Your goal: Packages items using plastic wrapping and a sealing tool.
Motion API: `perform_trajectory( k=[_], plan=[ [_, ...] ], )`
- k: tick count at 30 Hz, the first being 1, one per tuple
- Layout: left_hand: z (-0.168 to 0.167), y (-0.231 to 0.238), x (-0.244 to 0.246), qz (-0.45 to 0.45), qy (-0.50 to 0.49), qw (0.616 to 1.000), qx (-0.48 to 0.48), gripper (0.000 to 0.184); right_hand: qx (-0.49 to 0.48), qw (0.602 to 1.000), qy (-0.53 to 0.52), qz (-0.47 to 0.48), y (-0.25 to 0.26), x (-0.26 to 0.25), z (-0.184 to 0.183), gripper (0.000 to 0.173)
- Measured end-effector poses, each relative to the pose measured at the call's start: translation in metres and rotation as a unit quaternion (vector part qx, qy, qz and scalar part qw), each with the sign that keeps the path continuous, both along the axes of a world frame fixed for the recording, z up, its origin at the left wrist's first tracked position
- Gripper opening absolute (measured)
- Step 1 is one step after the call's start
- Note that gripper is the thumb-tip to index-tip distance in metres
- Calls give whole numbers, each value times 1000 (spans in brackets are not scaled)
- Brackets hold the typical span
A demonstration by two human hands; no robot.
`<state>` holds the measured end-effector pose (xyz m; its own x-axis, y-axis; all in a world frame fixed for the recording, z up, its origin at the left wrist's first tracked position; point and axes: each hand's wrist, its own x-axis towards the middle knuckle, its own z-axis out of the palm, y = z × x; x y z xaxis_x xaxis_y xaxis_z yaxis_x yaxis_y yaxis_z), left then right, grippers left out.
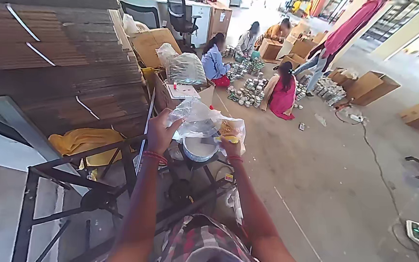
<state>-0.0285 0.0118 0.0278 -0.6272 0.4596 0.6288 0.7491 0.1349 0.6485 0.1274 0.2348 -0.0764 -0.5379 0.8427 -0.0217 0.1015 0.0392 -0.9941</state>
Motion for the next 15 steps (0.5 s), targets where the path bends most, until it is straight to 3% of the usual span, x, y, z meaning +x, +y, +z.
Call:
perform_trajectory(
  k=[4, 9, 15],
  plan=[
    [0, 6, -6, -9, 4, 1000, -29, 33, -11, 997, -20, 71, -12, 10, 15, 16],
    [5, 19, -16, -35, 6, 996, -76, 35, 23, 1000, -14, -10, 2, 16, 1, 18],
    [14, 31, -22, -55, 19, 994, -91, 37, -30, 999, -31, 24, -9, 21, 9, 16]
  ],
)
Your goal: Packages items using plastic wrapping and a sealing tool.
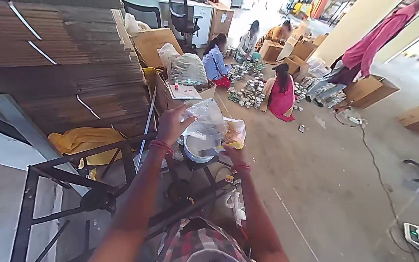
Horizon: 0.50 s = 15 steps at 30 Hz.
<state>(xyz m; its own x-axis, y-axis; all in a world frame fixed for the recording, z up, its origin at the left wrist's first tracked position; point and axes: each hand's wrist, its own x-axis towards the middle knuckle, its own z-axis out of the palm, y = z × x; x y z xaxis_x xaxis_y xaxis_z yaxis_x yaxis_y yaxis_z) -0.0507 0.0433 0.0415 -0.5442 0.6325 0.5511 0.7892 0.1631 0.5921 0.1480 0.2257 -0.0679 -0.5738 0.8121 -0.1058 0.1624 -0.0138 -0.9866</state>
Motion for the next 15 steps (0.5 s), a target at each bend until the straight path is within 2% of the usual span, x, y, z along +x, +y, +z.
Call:
perform_trajectory(
  k=[5, 8, 11, 15],
  plan=[
    [4, 3, -2, -5, 13, 1000, -8, 41, 45, 995, 3, -87, 3, -7, -19, 24],
    [7, 6, 0, -13, 28, 999, -15, 38, 10, 998, 34, -50, -11, -15, -12, 20],
    [12, 6, -1, -13, 24, 999, -36, 38, -3, 1000, 8, 4, -9, -6, 1, 18],
    [12, 4, -5, -16, 28, 998, -53, 38, 44, 999, -2, -28, 12, 1, -7, 19]
  ],
)
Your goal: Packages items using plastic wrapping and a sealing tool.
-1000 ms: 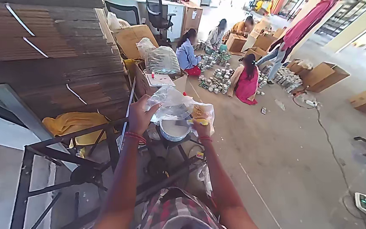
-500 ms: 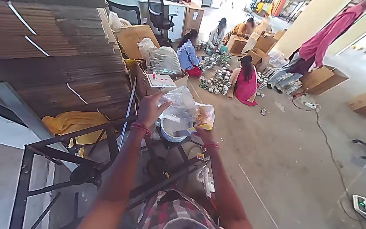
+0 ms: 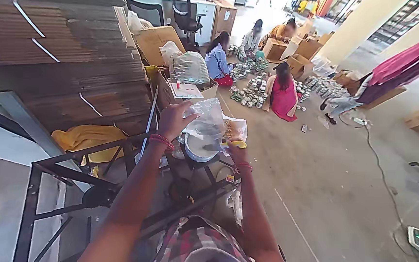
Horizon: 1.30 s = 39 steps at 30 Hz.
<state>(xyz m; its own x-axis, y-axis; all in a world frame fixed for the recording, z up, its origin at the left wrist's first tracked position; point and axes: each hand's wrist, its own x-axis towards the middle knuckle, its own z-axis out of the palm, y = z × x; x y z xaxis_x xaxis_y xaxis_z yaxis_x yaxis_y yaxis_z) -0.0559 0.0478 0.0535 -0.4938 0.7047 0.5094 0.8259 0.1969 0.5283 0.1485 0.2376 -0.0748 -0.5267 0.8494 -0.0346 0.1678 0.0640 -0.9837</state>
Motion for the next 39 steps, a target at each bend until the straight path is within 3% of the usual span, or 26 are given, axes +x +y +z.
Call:
perform_trajectory(
  k=[3, 8, 14, 19, 25, 29, 35, 39],
  plan=[
    [0, 1, 0, -9, 5, 1000, 4, 36, 12, 1000, 21, -14, -3, -10, -8, 18],
    [6, 4, 2, -3, 16, 999, -33, 36, 8, 995, -8, 101, -10, 6, 8, 16],
    [6, 9, 0, -13, 24, 998, -50, 34, -1, 1000, 29, -8, 7, -3, -14, 21],
    [8, 11, 0, -13, 19, 997, -73, 37, -51, 998, 22, 35, -3, 7, -5, 16],
    [15, 18, -3, -27, 12, 995, -100, 38, -31, 999, 25, -14, 5, 7, -17, 18],
    [10, 19, -7, -17, 14, 997, -77, 42, -38, 999, 20, 24, 6, 11, -11, 17],
    [-3, 7, -11, 9, -2, 1000, 6, 40, -80, 988, 88, -95, -1, -11, -28, 20],
    [-6, 0, -11, 17, -12, 999, 37, 41, -97, 994, 59, -2, -11, -4, -12, 16]
  ],
)
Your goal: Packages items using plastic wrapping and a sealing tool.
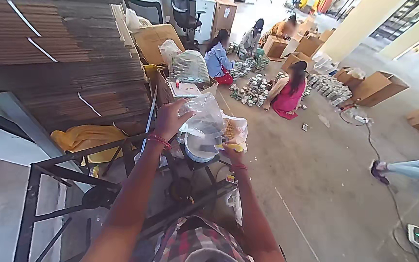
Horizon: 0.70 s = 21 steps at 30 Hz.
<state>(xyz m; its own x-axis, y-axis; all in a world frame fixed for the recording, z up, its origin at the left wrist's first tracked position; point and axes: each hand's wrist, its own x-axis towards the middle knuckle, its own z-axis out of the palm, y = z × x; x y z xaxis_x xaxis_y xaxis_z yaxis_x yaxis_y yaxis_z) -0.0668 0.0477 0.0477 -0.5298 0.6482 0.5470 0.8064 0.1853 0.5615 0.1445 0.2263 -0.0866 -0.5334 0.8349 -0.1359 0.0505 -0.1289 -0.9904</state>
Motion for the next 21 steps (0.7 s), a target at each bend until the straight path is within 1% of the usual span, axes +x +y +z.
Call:
perform_trajectory(
  k=[2, 5, 7, 9, 12, 14, 16, 18, 19, 21],
  plan=[
    [-1, -3, -1, -1, -2, 1000, 14, 41, 5, 1000, -6, 8, 8, 8, 3, 15],
    [-2, -7, 1, 1, -2, 1000, 25, 40, 24, 998, -5, -59, 18, 7, -2, 19],
    [0, -8, 4, 6, 0, 999, 31, 41, 29, 997, 0, -77, 16, -3, -4, 21],
    [1, -9, 4, 8, 1, 999, 40, 40, 23, 999, 1, -38, 10, -9, -5, 20],
    [3, -13, 5, 13, -15, 999, 50, 38, 17, 999, 1, 41, 8, 0, 2, 16],
    [4, -17, 6, 21, -19, 997, 72, 37, 40, 998, -14, 42, 16, 9, 8, 16],
    [4, -21, 7, 30, -18, 995, 92, 38, 64, 998, -17, 0, 20, 11, 9, 17],
    [6, -24, 9, 40, -22, 994, 101, 37, 72, 997, 6, -35, 20, 1, 0, 16],
    [7, -26, 11, 43, -26, 993, 108, 37, 76, 997, 12, -29, 17, -4, -3, 16],
    [9, -28, 13, 47, -28, 991, 124, 35, 77, 996, 1, 37, 11, -6, -3, 18]
  ],
)
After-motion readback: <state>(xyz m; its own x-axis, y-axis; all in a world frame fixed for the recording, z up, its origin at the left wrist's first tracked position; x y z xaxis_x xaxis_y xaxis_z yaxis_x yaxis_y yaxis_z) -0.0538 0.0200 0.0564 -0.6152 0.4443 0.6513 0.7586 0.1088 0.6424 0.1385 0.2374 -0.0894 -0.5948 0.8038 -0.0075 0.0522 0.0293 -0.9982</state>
